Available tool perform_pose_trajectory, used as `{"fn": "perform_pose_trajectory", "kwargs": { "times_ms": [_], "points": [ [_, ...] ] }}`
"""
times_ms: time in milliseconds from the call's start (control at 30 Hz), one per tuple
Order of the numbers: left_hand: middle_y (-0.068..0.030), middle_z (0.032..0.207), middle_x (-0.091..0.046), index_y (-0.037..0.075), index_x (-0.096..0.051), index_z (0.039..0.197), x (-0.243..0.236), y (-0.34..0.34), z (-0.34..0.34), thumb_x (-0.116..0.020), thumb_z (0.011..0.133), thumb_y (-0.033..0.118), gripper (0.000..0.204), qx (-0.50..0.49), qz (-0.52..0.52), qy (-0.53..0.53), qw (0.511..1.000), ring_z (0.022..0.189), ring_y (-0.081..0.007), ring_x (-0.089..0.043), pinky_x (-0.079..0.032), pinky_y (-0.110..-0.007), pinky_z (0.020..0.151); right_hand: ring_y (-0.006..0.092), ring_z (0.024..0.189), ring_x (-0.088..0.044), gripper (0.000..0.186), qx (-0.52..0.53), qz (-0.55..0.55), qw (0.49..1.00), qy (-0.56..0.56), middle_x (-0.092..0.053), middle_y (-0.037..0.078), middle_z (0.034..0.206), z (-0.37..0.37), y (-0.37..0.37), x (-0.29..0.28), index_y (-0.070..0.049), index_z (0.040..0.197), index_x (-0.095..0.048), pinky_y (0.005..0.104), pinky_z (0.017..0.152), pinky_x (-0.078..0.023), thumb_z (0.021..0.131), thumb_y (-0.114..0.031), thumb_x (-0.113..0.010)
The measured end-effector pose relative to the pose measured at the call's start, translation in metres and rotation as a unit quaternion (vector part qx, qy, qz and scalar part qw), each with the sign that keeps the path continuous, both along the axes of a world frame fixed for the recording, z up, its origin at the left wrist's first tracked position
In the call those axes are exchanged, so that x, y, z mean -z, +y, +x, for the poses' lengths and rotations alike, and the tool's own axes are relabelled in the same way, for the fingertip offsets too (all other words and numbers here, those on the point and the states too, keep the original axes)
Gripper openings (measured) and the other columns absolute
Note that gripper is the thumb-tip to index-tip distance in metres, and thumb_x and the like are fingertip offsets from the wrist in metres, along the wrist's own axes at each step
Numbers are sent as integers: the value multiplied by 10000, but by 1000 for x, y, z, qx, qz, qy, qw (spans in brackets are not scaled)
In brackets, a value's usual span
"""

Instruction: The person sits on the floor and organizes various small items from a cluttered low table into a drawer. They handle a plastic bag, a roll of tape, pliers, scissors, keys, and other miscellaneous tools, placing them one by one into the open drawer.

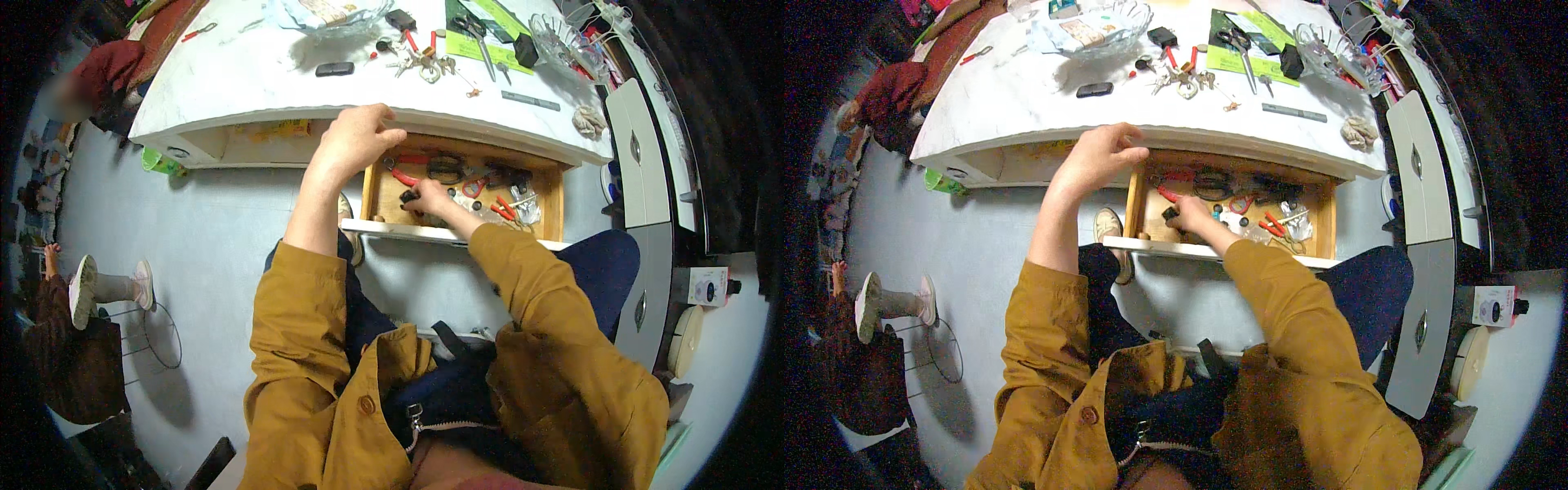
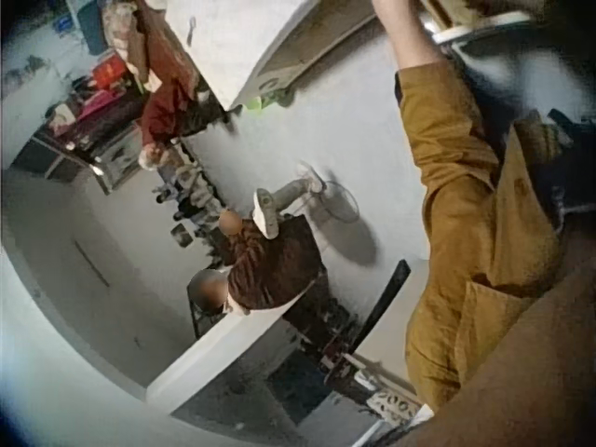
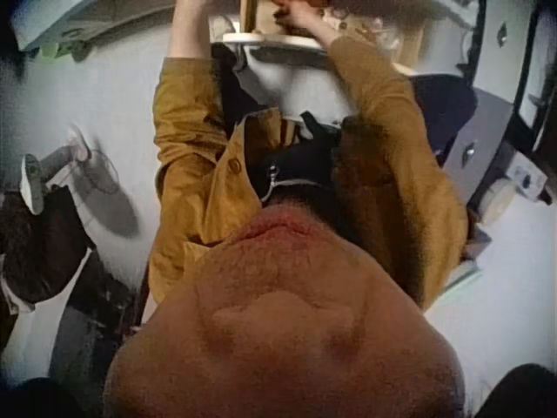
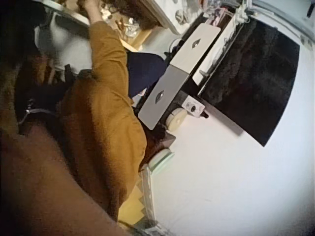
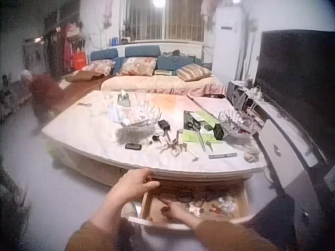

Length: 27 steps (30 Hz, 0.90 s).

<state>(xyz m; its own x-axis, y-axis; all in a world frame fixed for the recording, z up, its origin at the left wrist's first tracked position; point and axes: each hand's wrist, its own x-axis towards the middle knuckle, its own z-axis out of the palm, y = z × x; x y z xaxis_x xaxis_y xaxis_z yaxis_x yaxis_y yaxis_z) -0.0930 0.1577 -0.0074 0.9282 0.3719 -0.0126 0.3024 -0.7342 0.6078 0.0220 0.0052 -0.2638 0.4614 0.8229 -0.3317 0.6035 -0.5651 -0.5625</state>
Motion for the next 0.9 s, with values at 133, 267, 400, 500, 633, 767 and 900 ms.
{"fn": "perform_pose_trajectory", "kwargs": {
  "times_ms": [133,267,400,500,633,767,900],
  "points": [
    [-201,986,-697,0,-635,1126,-8,-15,16,-689,839,271,399,21,-12,5,1000,915,-293,-687,-533,-370,817,310,1006,-646,436,-8,63,997,33,-696,151,1001,-10,-1,8,-90,995,-721,399,897,-497,642,-326,-822],
    [-191,974,-697,13,-638,1115,-11,-21,9,-690,829,283,396,10,1,46,999,917,-306,-684,-532,-382,815,288,949,-668,377,-75,117,990,-20,-708,122,953,-14,22,-55,-101,1071,-689,390,838,-521,727,-237,-759],
    [-165,975,-699,34,-641,1118,-11,-20,9,-691,822,287,393,10,23,59,998,922,-315,-678,-529,-392,818,196,804,-684,172,-38,278,950,134,-701,134,881,5,27,-156,-57,973,-691,357,742,-534,837,-149,-642],
    [-141,989,-700,68,-641,1122,-16,-24,11,-693,817,292,381,-21,37,4,999,924,-310,-675,-527,-407,815,207,759,-680,145,10,360,932,-41,-692,137,855,63,32,-190,-36,917,-694,369,698,-523,856,-144,-619],
    [-139,980,-702,80,-643,1119,-16,-19,10,-692,822,299,372,-51,54,12,997,923,-305,-677,-527,-412,807,302,844,-656,169,155,373,898,-173,-682,140,900,128,57,-197,-62,946,-709,389,770,-507,845,-179,-639],
    [-147,954,-703,71,-650,1107,-16,-20,13,-690,828,299,362,-33,38,25,998,921,-306,-677,-527,-412,802,324,962,-619,203,139,322,892,-286,-642,147,1015,164,82,-187,-89,1012,-705,415,860,-478,838,-169,-637],
    [-139,936,-706,82,-667,1074,-17,-16,12,-684,830,304,331,-25,-14,0,1000,903,-307,-682,-531,-410,792,346,1007,-601,240,115,262,912,-294,-632,168,1040,170,94,-182,-99,1045,-701,442,880,-475,824,-129,-611]
  ]
}}
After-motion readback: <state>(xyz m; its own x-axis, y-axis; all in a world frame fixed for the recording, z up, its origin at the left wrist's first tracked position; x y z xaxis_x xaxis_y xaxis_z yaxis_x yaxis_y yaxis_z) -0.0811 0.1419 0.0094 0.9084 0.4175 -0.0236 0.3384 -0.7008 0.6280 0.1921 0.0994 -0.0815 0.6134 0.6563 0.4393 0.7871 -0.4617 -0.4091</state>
